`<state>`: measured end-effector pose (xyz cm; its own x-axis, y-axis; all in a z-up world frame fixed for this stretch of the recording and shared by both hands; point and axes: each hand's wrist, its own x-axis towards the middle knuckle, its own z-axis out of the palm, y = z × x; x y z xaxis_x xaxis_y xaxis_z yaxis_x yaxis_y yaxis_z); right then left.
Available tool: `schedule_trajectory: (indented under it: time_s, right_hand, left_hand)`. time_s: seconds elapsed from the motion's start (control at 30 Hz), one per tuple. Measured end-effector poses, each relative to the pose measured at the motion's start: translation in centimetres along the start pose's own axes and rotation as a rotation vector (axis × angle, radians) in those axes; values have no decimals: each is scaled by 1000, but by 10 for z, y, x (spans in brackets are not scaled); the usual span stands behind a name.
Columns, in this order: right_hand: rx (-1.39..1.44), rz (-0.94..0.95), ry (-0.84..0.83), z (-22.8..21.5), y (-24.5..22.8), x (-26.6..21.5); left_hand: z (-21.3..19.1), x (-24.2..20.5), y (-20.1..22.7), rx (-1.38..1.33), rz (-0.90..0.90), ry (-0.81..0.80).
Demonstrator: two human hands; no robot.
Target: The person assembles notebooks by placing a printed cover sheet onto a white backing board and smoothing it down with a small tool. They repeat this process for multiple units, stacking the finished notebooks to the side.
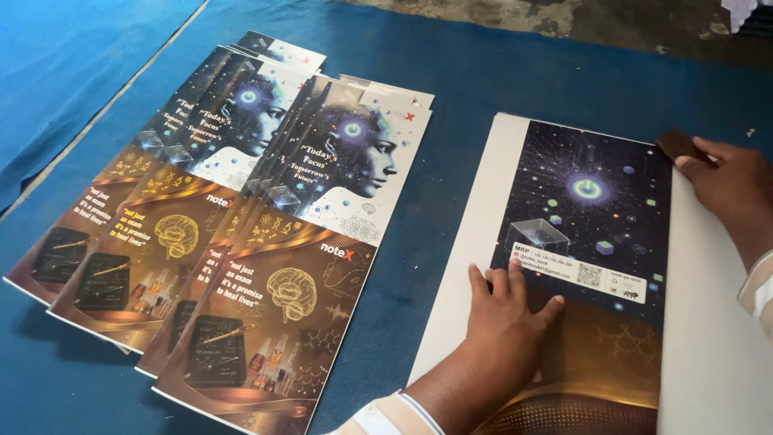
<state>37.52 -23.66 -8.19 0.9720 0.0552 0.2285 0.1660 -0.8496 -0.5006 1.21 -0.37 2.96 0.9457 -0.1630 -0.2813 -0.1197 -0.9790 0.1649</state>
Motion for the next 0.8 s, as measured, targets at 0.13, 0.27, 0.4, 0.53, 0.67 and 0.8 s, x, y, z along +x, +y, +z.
schedule_trajectory:
  time_s: [0.13, 0.27, 0.4, 0.53, 0.67, 0.8]
  right_hand:
    - [-65, 37, -4, -2, -4, -3]
    - [64, 70, -75, -10, -11, -16]
    - [-73, -25, -81, -28, -24, -42]
    - [-17, -49, -161, -47, -40, -71]
    - [0, -27, -228, -65, -59, -100]
    - [10, 63, -303, -76, -73, -118]
  left_hand:
    - [-1, 1, -1, -25, 15, -1]
    - [1, 1, 1, -39, -4, 16]
    - [4, 3, 4, 9, -16, 17]
    - [6, 5, 5, 28, -43, 0]
    - [4, 7, 7, 41, -71, -44]
    - [3, 5, 7, 50, -73, -36]
